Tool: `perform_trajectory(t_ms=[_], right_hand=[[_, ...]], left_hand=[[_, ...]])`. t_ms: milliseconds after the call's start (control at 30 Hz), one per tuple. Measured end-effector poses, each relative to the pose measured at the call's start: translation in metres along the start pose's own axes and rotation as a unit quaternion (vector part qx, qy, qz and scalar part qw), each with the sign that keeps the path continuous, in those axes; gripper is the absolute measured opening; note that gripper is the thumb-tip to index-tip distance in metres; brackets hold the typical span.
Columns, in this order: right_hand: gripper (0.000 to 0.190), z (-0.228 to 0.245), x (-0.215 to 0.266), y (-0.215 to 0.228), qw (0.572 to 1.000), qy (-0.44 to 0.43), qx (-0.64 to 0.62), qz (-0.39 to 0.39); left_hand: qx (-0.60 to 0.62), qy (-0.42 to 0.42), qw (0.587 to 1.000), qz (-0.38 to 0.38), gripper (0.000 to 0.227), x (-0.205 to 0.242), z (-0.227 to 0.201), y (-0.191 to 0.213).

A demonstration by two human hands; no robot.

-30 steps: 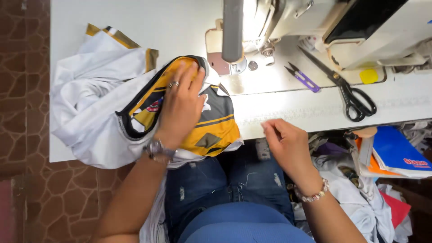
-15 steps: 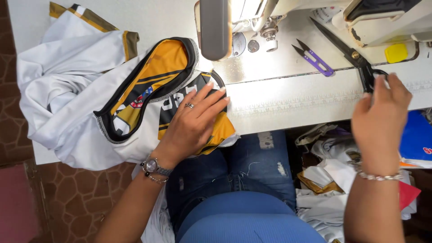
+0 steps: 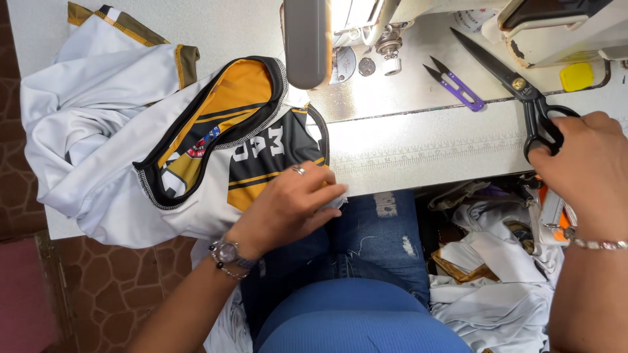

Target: Trim excess fabric and threads from a garment using scissors at a sewing workstation

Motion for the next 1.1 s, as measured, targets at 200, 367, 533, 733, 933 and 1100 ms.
perform_trajectory(t_ms=[200,367,533,733,933,1100], right_hand=[[0.044,-0.01,0.047,0.005,0.974,-0.008,-0.226,0.032],[0.043,0.068,0.096,0.059,0.938,0.132,-0.316,0.058],[0.044,0.097,0.115,0.053,0.94,0.184,-0.277,0.07],[0.04,0.104,0.113,0.056,0.932,0.217,-0.285,0.053],[0.026,0.09,0.115,0.037,0.946,0.199,-0.244,0.078],[0.036,0.097,0.115,0.032,0.913,0.176,-0.341,0.138]], left_hand=[[0.072,0.029,0.994,-0.081,0.014,-0.004,-0.002,0.013],[0.085,0.093,0.991,-0.041,0.01,-0.006,0.013,0.006],[0.068,0.113,0.991,-0.011,0.01,-0.009,0.016,0.002],[0.055,0.135,0.989,-0.007,0.01,-0.006,0.018,-0.001],[0.057,0.113,0.992,-0.018,0.01,-0.006,0.014,0.002],[0.128,0.026,0.989,-0.074,0.017,-0.007,0.005,0.046]])
Point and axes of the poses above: each hand's wrist, its own x-axis away from the middle knuckle, its own y-axis out of the back of the hand, z = x × y, the point moved 9 cm from there along -x, towards the middle knuckle, and after that the axes turned 7 degrees about z, right-handed, at the moved point
